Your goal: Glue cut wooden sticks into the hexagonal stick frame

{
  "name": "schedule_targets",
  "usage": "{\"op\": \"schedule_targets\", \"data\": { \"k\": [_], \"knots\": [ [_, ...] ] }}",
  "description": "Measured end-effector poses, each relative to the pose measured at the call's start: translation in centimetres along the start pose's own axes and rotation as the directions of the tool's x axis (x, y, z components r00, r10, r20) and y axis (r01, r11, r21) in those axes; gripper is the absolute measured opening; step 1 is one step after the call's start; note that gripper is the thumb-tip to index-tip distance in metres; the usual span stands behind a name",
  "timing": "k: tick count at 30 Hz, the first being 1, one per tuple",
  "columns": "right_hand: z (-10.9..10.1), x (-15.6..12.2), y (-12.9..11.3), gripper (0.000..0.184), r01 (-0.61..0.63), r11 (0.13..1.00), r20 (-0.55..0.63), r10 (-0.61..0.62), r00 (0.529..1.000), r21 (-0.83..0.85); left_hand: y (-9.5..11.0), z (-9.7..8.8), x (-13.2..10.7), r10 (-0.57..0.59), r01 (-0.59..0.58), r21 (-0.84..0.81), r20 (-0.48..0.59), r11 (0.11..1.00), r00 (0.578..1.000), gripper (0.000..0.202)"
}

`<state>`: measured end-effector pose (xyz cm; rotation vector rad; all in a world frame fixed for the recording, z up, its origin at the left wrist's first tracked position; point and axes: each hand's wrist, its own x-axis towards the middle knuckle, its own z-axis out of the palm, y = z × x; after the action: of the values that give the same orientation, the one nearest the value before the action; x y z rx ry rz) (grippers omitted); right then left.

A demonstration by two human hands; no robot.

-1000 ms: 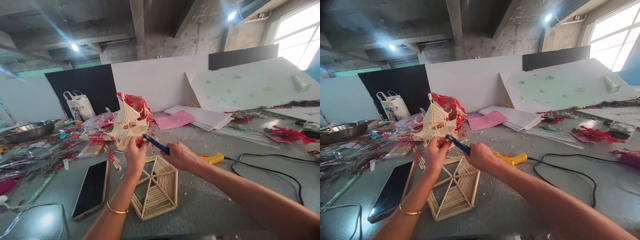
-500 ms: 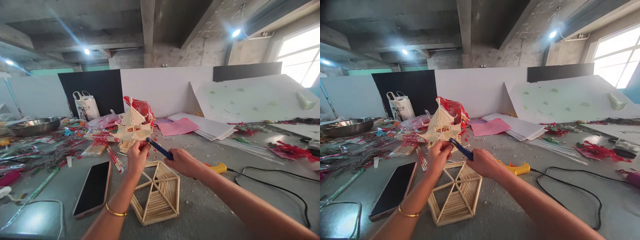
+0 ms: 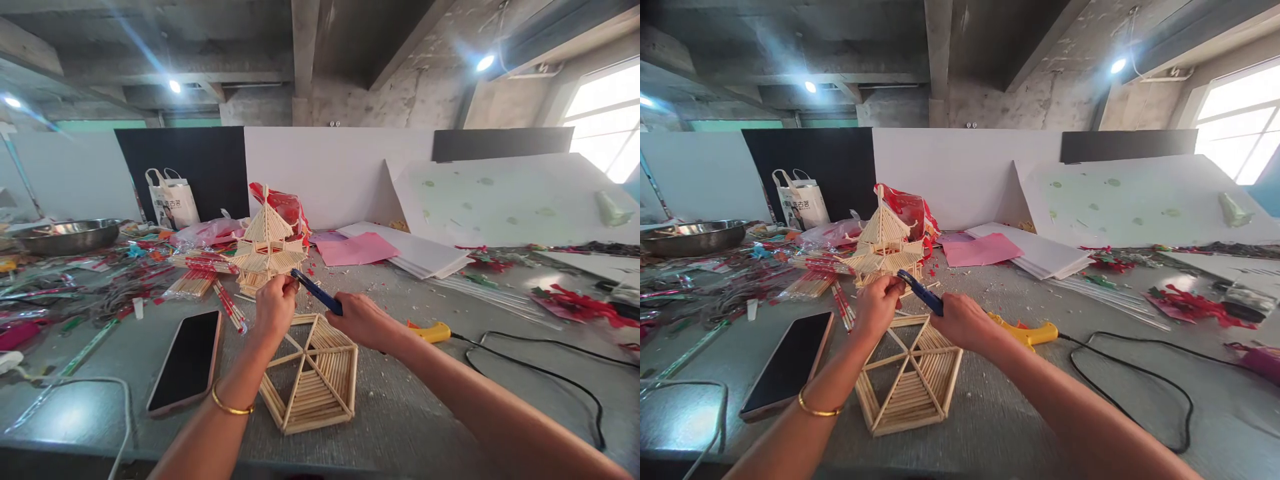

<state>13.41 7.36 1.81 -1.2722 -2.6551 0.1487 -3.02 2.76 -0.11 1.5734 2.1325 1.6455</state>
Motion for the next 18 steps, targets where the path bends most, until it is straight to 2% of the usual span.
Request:
{"op": "schedule_targets", "data": {
  "k": [3, 7, 10, 12, 16, 18],
  "knots": [
    [0.1, -0.1, -0.03, 0.025, 0.013, 0.999, 0.042, -0.014, 0.999, 0.03, 0.11, 0.01, -0.02, 0.019, -0.02, 0.041, 0.018, 0.999, 1.0, 0.013],
    [0.1, -0.45, -0.41, 0.027, -0.02, 1.0, -0.041, 0.019, 0.999, -0.022, 0.24, 0.04, -0.1, 0.044, -0.044, 0.093, 0.004, 0.995, 0.999, 0.013],
    [0.1, -0.63, -0.68, 0.025, -0.033, 0.999, -0.019, 0.033, 0.999, 0.007, 0.33, 0.0, -0.17, 0.058, -0.057, 0.106, -0.004, 0.993, 0.998, 0.016],
    [0.08, -0.69, -0.78, 0.024, -0.031, 0.999, -0.004, 0.031, 1.0, 0.015, 0.33, -0.08, -0.18, 0.06, -0.061, 0.097, 0.007, 0.993, 0.998, 0.018],
    [-0.05, -0.74, -0.76, 0.023, -0.015, 0.999, -0.067, 0.012, 0.998, -0.047, 0.14, -0.43, -0.05, 0.057, -0.059, 0.041, 0.048, 0.997, 0.997, 0.023],
    [-0.11, -0.73, -0.63, 0.021, -0.014, 1.0, -0.041, 0.014, 0.999, -0.015, -0.03, -0.61, 0.08, 0.056, -0.056, -0.001, 0.075, 0.998, 0.996, 0.026]
  ]
}}
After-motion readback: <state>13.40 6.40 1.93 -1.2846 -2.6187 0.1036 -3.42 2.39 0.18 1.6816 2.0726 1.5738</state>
